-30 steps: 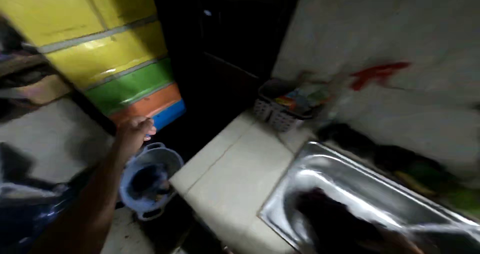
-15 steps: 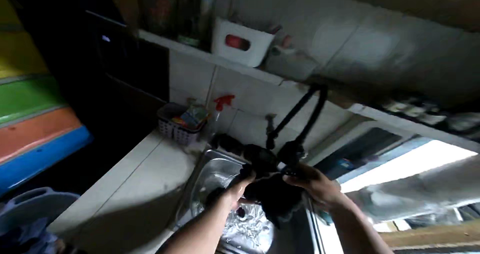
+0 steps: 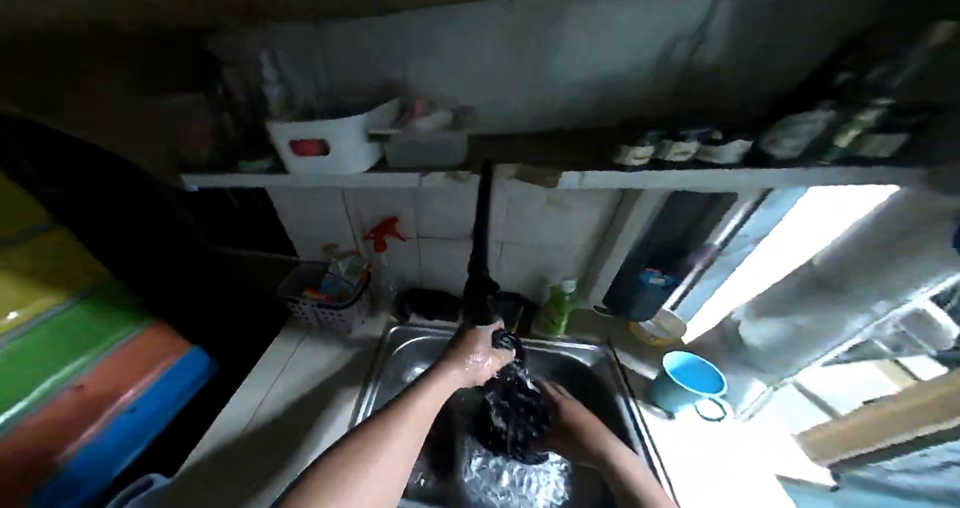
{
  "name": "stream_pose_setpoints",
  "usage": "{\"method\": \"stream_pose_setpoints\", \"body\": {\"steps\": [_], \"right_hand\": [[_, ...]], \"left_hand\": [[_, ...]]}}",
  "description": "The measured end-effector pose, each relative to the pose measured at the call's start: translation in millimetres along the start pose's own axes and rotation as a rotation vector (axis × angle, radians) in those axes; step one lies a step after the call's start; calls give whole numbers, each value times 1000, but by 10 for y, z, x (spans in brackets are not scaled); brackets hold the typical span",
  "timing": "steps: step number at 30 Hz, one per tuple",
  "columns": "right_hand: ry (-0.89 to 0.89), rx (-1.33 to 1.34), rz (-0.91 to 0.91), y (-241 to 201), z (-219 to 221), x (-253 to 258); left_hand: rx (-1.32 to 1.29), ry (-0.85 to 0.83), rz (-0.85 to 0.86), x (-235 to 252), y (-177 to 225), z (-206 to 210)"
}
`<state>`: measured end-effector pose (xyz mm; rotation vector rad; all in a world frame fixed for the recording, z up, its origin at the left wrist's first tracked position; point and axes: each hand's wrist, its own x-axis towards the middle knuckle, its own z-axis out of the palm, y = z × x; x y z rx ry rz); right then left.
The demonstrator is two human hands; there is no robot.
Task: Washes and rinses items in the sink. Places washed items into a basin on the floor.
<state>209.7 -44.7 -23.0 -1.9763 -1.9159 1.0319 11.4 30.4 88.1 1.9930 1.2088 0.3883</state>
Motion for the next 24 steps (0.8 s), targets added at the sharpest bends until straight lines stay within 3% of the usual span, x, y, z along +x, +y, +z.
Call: {"method": "stream_pose_setpoints", "body": {"steps": [3,6,8,11,15,18,19,21,24], "right_hand": [[-4,-2,-6,204,314,218],[36,-48,112,337,225,273],[80,-25,43,334,-18,250],[111,145,-175,251,-266,189],[-162,305,-374,75,171,-8],[-519,313,-314,85,628,-131],[-517,334,-275,149,710,-96],[-303,342,-211,253,791,69],[-71,187,-143,228,895,394]], "left_hand": [[-19,64,15,-91,23,-71],[157,137,-94,-110,-117,-190],[203,240,-141,-142,-311,-287],[77,359,-99,-196,-668,-364],[-48,235,-101,-363,-795,-440],[78,-6,-84,-519,-830,-438],[110,-74,-74,-567,-813,-412],[139,-117,-58,-637,-754,-378],[115,-4,-39,-676,-597,-409]]}}
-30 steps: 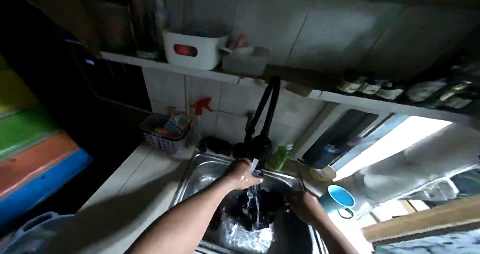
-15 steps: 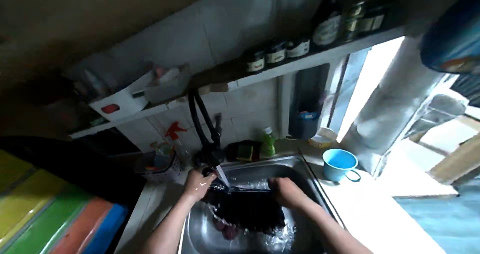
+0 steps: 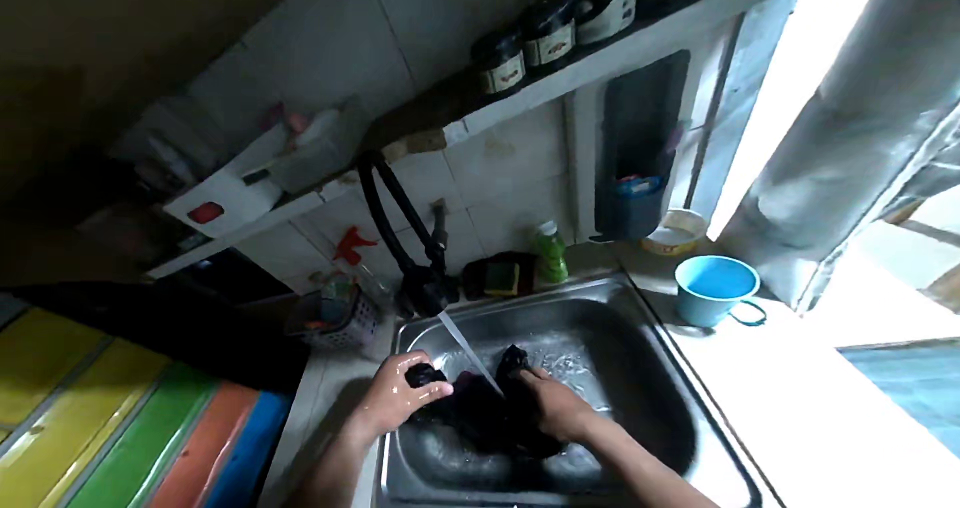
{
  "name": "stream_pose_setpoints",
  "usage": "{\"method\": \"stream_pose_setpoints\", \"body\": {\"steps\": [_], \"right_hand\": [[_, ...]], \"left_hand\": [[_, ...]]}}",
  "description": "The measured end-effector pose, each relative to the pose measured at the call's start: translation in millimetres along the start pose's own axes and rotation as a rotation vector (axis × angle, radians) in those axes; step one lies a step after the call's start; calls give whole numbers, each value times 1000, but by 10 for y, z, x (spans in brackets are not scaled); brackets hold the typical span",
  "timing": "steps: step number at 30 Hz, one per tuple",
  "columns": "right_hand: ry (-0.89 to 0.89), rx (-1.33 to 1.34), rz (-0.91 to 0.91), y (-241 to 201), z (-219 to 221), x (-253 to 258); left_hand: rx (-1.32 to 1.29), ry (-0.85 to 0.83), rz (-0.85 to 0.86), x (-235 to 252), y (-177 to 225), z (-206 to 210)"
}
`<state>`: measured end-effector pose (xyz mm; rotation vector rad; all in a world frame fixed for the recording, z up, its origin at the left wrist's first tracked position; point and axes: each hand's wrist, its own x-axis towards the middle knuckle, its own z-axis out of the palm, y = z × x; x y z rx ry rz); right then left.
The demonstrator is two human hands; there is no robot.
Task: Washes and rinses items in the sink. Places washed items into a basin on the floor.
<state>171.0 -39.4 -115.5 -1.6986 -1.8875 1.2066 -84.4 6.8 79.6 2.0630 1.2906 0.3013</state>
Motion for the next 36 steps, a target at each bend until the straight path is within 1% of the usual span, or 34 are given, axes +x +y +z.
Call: {"method": "stream_pose_setpoints", "body": {"steps": [2,3,5,7,9,10,12,14,15,17,19,21,23,24,25,26,27,29,32,34,35,36], "right_hand": [[13,-113,22,-56,126,153],[0,-160,57,-101,155,203],[-21,-222,158,-174,103,261],[-53,-257,279,-203,-123,182],[-92,-294,378,-112,-419,82],[-69,-297,410,-22,-536,43],[47,-263,485,114,-713,-29],[195,-230,578,180,-771,-62],[238,-233,614,180,-783,-63],[230,-290,647,77,-784,-89],[183,-359,574,-111,-743,-132],[98,-360,383,-301,-577,-135],[-76,-295,181,-269,-268,-8],[-148,-276,137,-194,-83,70],[-186,-277,137,-137,67,106],[-187,-283,160,-107,164,106],[-152,-295,184,-98,201,86],[-29,-283,204,-116,85,7],[272,-178,179,-158,-436,-140],[471,-165,117,-173,-742,-220],[523,-178,101,-169,-833,-233],[528,-177,114,-169,-895,-243]], "left_hand": [[-27,50,81,-54,104,-82],[-29,41,149,-94,137,-130],[1,-48,284,-202,156,-234],[78,-131,305,-334,109,-341],[159,-126,255,-445,-22,-478],[181,-108,245,-480,-113,-542],[205,-98,237,-540,-296,-619],[224,-135,227,-625,-415,-634],[238,-156,239,-662,-424,-620],[285,-171,325,-693,-406,-559],[331,-153,379,-659,-402,-482],[354,-125,360,-627,-428,-406],[332,-102,346,-589,-461,-334],[309,-87,354,-571,-474,-312],[284,-71,365,-560,-481,-302],[265,-54,376,-556,-482,-307],[257,-41,375,-560,-473,-328],[254,-13,359,-580,-467,-401],[234,65,338,-557,-553,-496],[234,119,281,-528,-664,-483],[241,137,239,-505,-721,-452],[252,142,199,-475,-772,-408]]}}
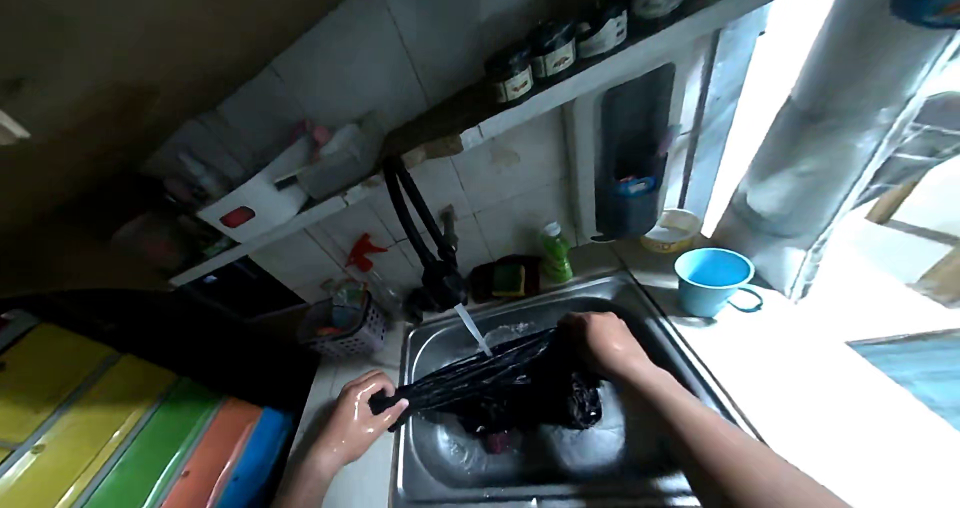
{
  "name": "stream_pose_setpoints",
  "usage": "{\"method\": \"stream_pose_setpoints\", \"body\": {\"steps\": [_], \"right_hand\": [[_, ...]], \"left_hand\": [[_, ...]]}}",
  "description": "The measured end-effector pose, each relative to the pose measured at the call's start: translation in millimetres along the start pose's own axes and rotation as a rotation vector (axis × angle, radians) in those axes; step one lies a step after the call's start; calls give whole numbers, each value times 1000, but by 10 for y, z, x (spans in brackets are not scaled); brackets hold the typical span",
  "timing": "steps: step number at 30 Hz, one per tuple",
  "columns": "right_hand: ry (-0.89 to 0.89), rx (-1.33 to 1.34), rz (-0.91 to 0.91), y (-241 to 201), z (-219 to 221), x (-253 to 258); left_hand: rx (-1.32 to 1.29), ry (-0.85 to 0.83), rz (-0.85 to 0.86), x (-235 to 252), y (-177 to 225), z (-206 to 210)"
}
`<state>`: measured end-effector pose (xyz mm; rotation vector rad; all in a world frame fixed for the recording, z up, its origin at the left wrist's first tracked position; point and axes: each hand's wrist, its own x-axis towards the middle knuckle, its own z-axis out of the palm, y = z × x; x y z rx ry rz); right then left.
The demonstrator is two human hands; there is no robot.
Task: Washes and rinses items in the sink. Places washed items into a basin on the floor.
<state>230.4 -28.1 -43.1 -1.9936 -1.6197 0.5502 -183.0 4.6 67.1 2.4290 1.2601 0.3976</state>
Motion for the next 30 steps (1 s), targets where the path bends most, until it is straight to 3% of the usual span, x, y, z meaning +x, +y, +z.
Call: {"method": "stream_pose_setpoints", "body": {"steps": [2,5,8,13,17,22,27,30], "right_hand": [[-85,83,25,58,-83,45],[-234,536,78,130,-182,-19],[-161,1025,149,190,-187,-116],[-14,1162,194,-8,-365,-118],[-16,790,277,-25,-449,-8],[-54,482,125,82,-594,167],[150,223,38,199,-497,231],[178,77,-45,-99,-270,27]], "left_hand": [[11,-14,-69,37,-58,112],[-101,61,-174,57,-187,207],[-295,158,-206,95,-388,252],[-518,105,-72,215,-395,341],[-773,302,-144,311,-152,379],[-478,422,-79,448,110,98],[-188,303,-121,504,250,-87],[-139,206,-121,647,545,-62]]}}
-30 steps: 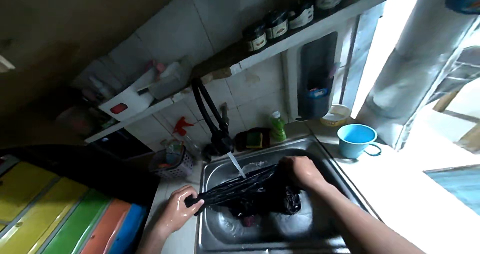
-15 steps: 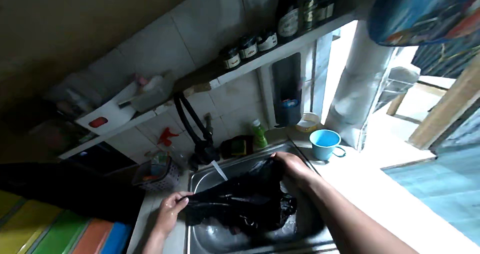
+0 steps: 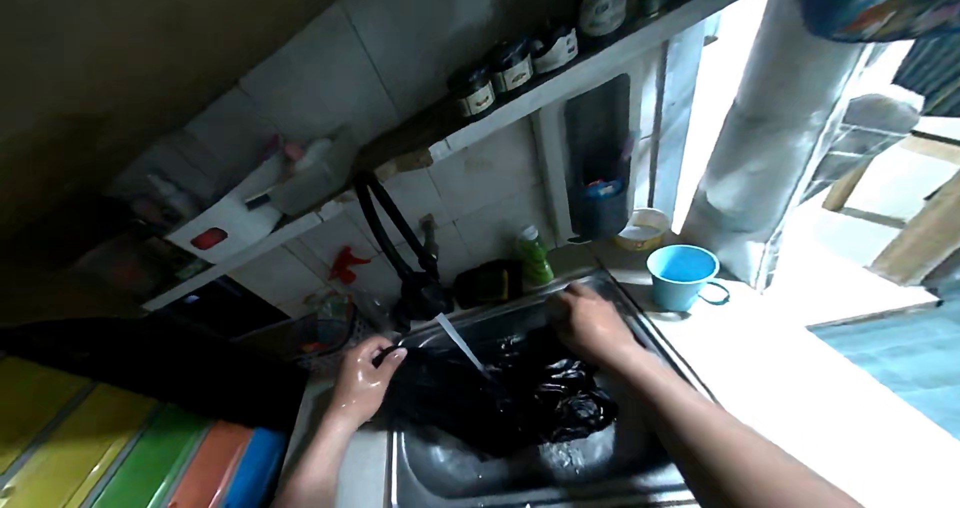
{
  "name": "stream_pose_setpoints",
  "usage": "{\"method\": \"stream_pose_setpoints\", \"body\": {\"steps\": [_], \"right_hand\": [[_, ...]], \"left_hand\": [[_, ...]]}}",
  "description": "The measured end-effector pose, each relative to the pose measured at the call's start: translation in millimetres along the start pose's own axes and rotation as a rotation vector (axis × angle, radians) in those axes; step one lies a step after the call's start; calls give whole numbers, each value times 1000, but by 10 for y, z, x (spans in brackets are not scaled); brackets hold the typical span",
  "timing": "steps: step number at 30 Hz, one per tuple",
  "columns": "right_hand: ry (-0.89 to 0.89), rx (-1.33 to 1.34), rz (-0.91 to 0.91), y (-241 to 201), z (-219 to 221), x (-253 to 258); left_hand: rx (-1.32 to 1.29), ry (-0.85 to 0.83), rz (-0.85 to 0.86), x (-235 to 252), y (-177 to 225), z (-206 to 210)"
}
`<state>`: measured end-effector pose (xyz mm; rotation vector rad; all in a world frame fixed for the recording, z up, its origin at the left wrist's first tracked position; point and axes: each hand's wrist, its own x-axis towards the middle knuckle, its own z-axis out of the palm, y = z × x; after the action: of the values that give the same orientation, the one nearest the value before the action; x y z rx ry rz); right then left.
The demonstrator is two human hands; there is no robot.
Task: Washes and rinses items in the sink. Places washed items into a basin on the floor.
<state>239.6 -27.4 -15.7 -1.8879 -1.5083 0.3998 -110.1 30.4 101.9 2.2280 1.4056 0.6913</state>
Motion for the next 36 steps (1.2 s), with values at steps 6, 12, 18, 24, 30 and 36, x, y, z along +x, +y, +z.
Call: {"method": "stream_pose_setpoints", "body": {"steps": [6,12,18,24,30,36], "right_hand": [[-811,13,-43,-787,729,-674],[-518,12,255,-644,1255,-716],[-598,422,86,-107,294,-280],[-477,796,73,-276,-517,-42],[-355,884,-182,-420,-1121,130],[-306,504,11,-281,-677,369]], "left_hand": [[-386,-29,-197,109,648,178],[-902,70,-472,97,652,278],[-646,179,-529,141,-17,-77],[-471,143,-595,213,-298,-58],[-769,158,-488,188,-18,-258],[-377,108,-544,169,-406,208]]}}
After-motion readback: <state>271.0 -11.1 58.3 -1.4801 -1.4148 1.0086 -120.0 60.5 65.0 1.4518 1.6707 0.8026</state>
